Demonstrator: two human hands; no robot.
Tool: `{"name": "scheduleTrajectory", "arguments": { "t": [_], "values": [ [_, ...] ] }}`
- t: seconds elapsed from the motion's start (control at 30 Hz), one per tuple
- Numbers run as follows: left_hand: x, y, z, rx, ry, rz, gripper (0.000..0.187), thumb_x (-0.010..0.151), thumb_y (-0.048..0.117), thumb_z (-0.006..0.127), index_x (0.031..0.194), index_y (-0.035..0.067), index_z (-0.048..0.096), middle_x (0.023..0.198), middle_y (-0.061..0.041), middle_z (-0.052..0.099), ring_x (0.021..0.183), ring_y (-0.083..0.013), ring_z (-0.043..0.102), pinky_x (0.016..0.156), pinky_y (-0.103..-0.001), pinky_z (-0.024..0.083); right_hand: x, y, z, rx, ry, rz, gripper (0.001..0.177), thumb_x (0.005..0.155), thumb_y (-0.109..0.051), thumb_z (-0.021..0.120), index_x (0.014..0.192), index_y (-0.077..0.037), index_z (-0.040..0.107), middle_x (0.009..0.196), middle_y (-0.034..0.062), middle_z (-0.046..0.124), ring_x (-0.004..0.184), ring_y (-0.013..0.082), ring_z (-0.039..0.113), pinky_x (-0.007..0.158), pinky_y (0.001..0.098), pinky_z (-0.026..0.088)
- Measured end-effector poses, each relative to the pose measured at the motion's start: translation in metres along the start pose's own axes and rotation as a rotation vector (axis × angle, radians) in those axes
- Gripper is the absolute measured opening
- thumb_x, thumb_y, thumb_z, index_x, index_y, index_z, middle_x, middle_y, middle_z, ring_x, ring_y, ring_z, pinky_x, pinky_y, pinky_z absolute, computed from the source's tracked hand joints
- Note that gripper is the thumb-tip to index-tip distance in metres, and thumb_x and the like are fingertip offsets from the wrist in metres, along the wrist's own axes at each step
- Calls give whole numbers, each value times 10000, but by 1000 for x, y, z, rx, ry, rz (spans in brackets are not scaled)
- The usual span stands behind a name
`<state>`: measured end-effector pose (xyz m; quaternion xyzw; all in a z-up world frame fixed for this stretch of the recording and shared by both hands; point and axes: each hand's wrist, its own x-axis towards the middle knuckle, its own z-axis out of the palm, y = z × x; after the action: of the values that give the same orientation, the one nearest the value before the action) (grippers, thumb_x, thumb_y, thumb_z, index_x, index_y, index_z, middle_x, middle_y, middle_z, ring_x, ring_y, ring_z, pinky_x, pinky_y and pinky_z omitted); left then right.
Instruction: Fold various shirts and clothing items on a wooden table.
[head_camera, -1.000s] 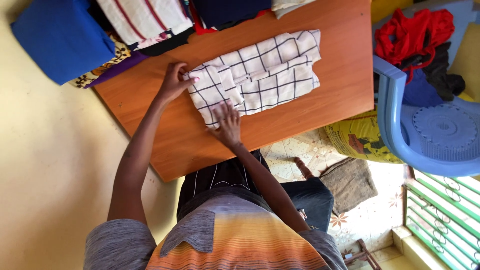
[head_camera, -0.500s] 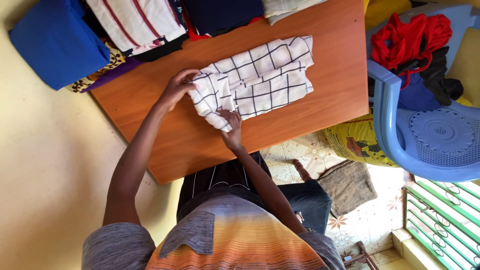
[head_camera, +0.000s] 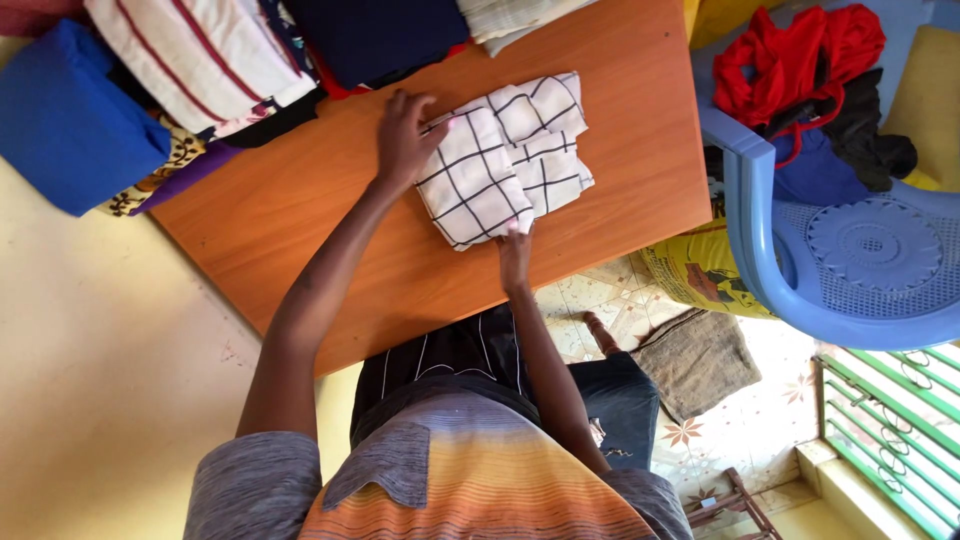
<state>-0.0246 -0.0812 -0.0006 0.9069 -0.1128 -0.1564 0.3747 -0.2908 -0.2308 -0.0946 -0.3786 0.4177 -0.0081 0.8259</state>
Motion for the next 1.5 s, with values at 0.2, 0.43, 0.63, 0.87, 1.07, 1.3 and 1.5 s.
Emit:
{"name": "scheduleTrajectory", "arguments": {
  "t": [0.2,0.43,0.63,0.87,1.07,1.3,1.5],
  "values": [
    [-61,-46,8,115,-72,70,557,963,440,807,1247,2,612,1138,-164,583,1050,-325,582,848,-443,466,-51,-44,78,-249,298,-104,1058,841,-364,834,1619,-114,163,1543,132,362,1394,257,400,1154,424,384],
    [-147,-73,5,-163,-31,-43,516,980,408,772,1236,-8,607,1200,-149,618,1084,-268,617,901,-391,506,-59,-22,48,-261,172,-90,964,903,-416,796,1613,-20,279,1509,203,491,1353,306,493,1116,419,430],
    [-209,-128,7,-467,-238,-436,387,921,372,789,1043,24,671,857,-31,677,773,-111,611,684,-290,503,-105,-46,53,-474,368,-223,872,873,-241,757,1557,-117,230,1443,131,317,1300,270,422,1023,420,492],
    [-247,-176,2,-589,-333,-352,266,937,259,769,1041,15,739,920,-34,753,812,-71,664,720,-248,528,-105,-21,-1,-810,213,-731,389,1050,-259,680,1383,-82,583,1420,141,526,1282,251,526,950,401,549],
    [-207,-127,-18,-364,-379,-315,318,977,310,762,1113,24,732,937,-21,724,791,-95,626,690,-260,527,-36,-15,2,-676,235,-389,383,1036,-261,696,1373,-81,665,1072,157,599,856,220,541,732,346,444],
    [-154,-86,8,-356,-114,-136,546,923,290,806,1337,21,573,1012,-42,623,865,-124,608,734,-291,555,-17,-25,19,-532,170,-598,336,1025,-171,681,1333,-64,602,1127,86,707,983,143,680,832,287,577],
    [-209,-120,28,-413,-46,-292,627,930,256,830,1401,23,487,975,-52,626,880,-136,613,764,-310,558,-71,-26,-13,-714,198,-409,248,1004,-275,684,1135,-75,619,925,50,681,814,166,665,725,317,591]
  ]
}}
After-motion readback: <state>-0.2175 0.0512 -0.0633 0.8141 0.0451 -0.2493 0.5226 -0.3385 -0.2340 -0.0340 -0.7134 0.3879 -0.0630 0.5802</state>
